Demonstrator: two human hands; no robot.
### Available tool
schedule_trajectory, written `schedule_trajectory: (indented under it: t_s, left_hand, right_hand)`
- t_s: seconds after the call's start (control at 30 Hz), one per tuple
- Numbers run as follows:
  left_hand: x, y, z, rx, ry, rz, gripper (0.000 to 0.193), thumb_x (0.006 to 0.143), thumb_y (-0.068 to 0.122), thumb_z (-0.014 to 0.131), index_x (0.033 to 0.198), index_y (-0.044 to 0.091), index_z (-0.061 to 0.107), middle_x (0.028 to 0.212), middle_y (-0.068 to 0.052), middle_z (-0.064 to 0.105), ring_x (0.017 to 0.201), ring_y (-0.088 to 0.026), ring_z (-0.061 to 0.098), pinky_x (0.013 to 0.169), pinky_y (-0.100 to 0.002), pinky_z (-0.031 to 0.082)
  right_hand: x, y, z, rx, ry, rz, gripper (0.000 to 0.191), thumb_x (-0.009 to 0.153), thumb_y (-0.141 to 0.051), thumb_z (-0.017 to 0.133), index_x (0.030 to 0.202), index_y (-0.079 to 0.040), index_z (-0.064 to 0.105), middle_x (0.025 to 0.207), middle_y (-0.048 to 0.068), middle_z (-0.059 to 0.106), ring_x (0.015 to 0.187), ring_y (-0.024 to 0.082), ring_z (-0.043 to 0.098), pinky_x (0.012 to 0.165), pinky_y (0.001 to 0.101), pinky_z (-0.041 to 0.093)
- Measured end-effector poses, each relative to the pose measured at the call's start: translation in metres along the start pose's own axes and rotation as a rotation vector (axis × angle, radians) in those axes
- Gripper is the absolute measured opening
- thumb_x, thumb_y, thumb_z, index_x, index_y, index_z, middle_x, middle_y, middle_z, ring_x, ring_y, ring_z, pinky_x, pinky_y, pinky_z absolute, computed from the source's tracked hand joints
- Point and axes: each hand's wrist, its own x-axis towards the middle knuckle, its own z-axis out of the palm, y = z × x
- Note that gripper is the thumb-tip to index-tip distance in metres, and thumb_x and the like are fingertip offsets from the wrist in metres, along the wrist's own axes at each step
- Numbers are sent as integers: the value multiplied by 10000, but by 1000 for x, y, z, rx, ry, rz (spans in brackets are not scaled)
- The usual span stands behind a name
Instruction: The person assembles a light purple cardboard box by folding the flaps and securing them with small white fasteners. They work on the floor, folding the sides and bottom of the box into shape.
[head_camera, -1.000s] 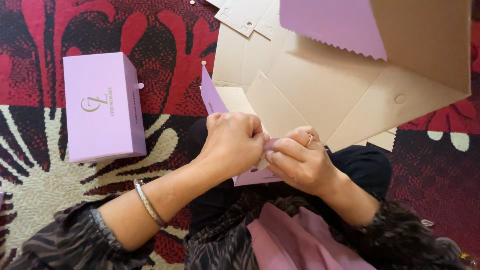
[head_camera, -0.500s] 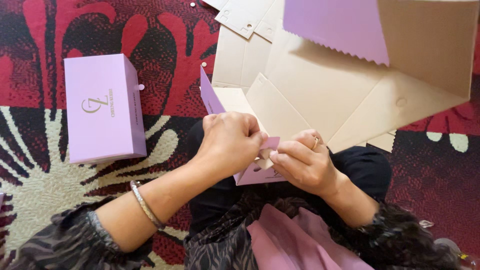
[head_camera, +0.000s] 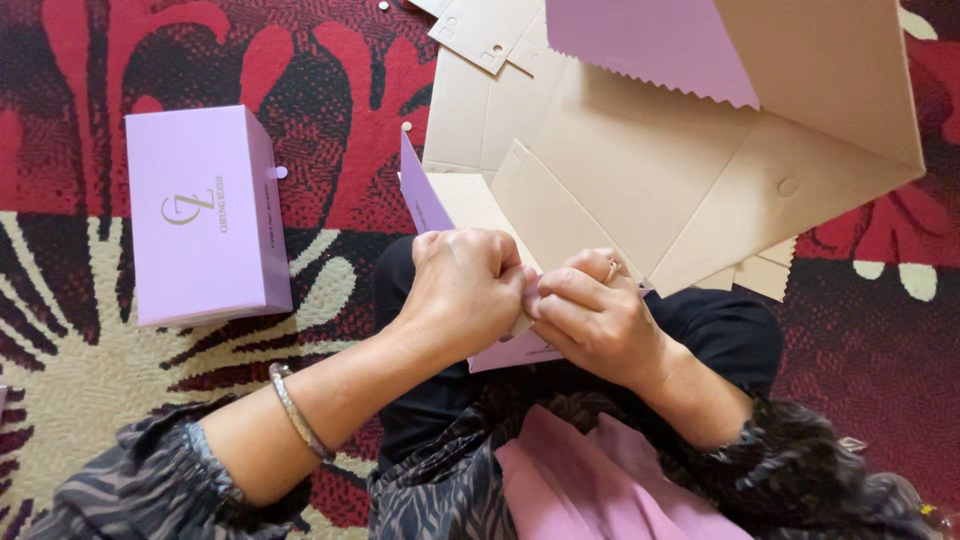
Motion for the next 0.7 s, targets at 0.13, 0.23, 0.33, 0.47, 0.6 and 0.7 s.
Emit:
schedule_trajectory:
  t_s: [0.13, 0.23, 0.33, 0.47, 0.6, 0.7]
  left_hand:
    - [-2, 3, -3, 25, -27, -8, 253, 831, 255, 690, 651, 83, 740, 585, -111, 700, 649, -286, 702, 822, -453, 420]
    - [-2, 6, -8, 9, -98, -42, 263, 856, 275, 667, 675, 100, 745, 569, -91, 712, 647, -267, 707, 866, -442, 400]
    - [-2, 6, -13, 11, -126, -44, 268, 866, 282, 658, 693, 98, 749, 587, -91, 725, 656, -259, 709, 903, -446, 359]
    - [-2, 5, -15, 68, -46, -2, 251, 858, 280, 673, 715, 91, 753, 653, -121, 715, 696, -288, 696, 892, -454, 358]
    - [0, 3, -12, 106, -47, 10, 231, 861, 243, 652, 716, 92, 750, 686, -128, 723, 737, -303, 705, 901, -467, 359]
    - [2, 4, -7, 153, -92, 34, 228, 854, 236, 653, 719, 82, 752, 731, -134, 734, 801, -311, 712, 922, -518, 342]
  right_hand:
    - [4, -2, 0, 47, -27, 112, 162, 794, -69, 820, 862, -92, 674, 954, 21, 672, 830, 228, 626, 833, 364, 486]
    - [5, -2, -3, 60, -52, 178, 188, 743, -100, 834, 836, -111, 671, 929, 7, 686, 827, 243, 628, 834, 378, 484]
    - [4, -3, -5, 41, -66, 200, 204, 733, -124, 843, 848, -111, 675, 921, 22, 689, 846, 260, 639, 833, 397, 485]
    - [2, -4, -7, 5, -53, 186, 173, 798, -111, 822, 914, -88, 696, 928, 40, 690, 868, 253, 660, 838, 389, 511]
    - [5, -6, -10, -62, -116, 116, 140, 822, -119, 806, 911, -81, 705, 894, 35, 687, 842, 221, 674, 816, 374, 538]
    - [9, -8, -18, -7, -230, 201, 137, 797, -157, 806, 864, -86, 710, 864, 45, 703, 808, 252, 666, 739, 361, 545]
